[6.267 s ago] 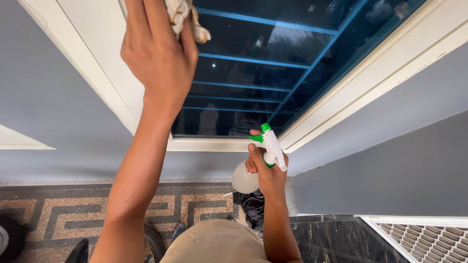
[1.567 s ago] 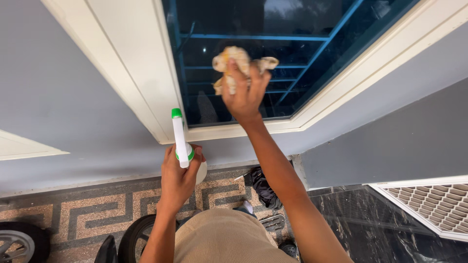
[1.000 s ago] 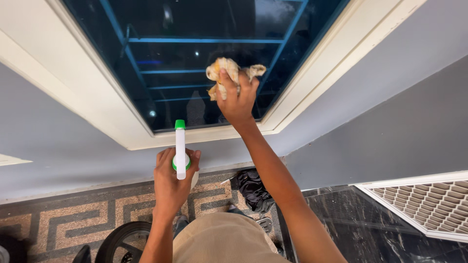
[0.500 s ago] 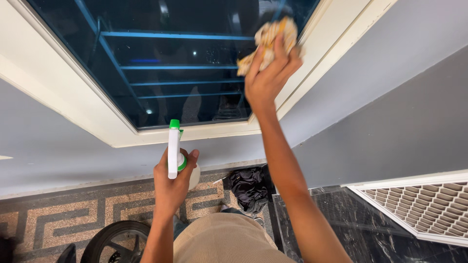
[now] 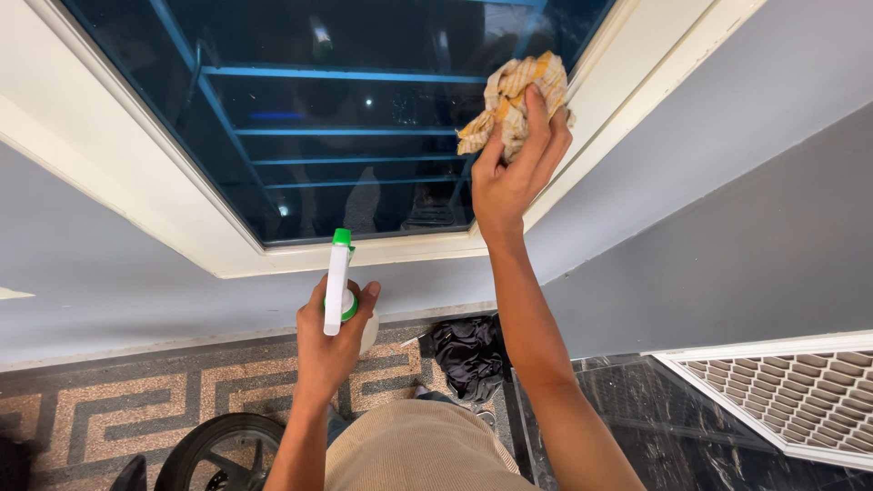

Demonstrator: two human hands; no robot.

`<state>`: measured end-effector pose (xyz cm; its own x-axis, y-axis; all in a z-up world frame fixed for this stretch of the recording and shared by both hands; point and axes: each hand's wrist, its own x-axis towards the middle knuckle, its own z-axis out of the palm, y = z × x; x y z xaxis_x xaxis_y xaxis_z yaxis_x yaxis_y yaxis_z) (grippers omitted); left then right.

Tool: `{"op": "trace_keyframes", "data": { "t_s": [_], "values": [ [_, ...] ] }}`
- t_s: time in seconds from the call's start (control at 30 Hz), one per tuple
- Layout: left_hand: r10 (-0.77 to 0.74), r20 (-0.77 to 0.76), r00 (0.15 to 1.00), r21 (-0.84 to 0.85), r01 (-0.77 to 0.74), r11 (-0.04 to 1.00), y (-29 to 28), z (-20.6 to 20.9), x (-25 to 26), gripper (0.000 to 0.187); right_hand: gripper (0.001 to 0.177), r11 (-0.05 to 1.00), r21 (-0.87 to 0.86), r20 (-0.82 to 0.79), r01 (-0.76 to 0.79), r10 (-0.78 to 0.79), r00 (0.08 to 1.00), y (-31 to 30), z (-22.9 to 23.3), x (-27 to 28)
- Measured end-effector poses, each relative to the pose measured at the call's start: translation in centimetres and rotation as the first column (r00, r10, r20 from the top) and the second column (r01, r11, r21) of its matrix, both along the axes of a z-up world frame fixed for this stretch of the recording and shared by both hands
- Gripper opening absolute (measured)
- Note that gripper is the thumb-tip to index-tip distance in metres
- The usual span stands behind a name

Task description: The person cleans a window pane by applying spray from a bottle and wiping the surface with a cloth.

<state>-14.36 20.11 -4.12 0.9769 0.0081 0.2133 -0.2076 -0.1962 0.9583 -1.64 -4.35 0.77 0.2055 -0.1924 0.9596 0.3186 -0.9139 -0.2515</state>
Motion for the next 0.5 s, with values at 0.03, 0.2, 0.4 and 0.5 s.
{"op": "trace_keyframes", "data": {
  "t_s": [0.03,0.2,0.4,0.5],
  "values": [
    [0.003,-0.013,1.0,0.01,-0.003,1.0,0.2,0.0,0.1,0.025,0.053,0.999,-0.011,-0.001,0.043,-0.043,0.999,0.4,-0.2,0.1],
    [0.009,-0.005,1.0,0.034,-0.008,0.999,1.5,-0.3,0.9,0.026,0.051,0.999,0.032,-0.023,-0.005,0.006,1.0,2.4,-4.1,0.2],
    [0.033,0.023,0.999,0.013,-0.033,0.999,3.5,-0.3,1.5,0.027,0.053,0.999,-0.006,-0.013,-0.039,0.038,0.999,5.3,-3.5,0.6],
    [0.049,0.036,0.998,0.006,-0.05,0.999,4.8,-0.2,1.9,0.027,0.055,0.995,-0.08,0.0,-0.054,0.055,0.999,8.1,-1.4,1.4]
  ]
}}
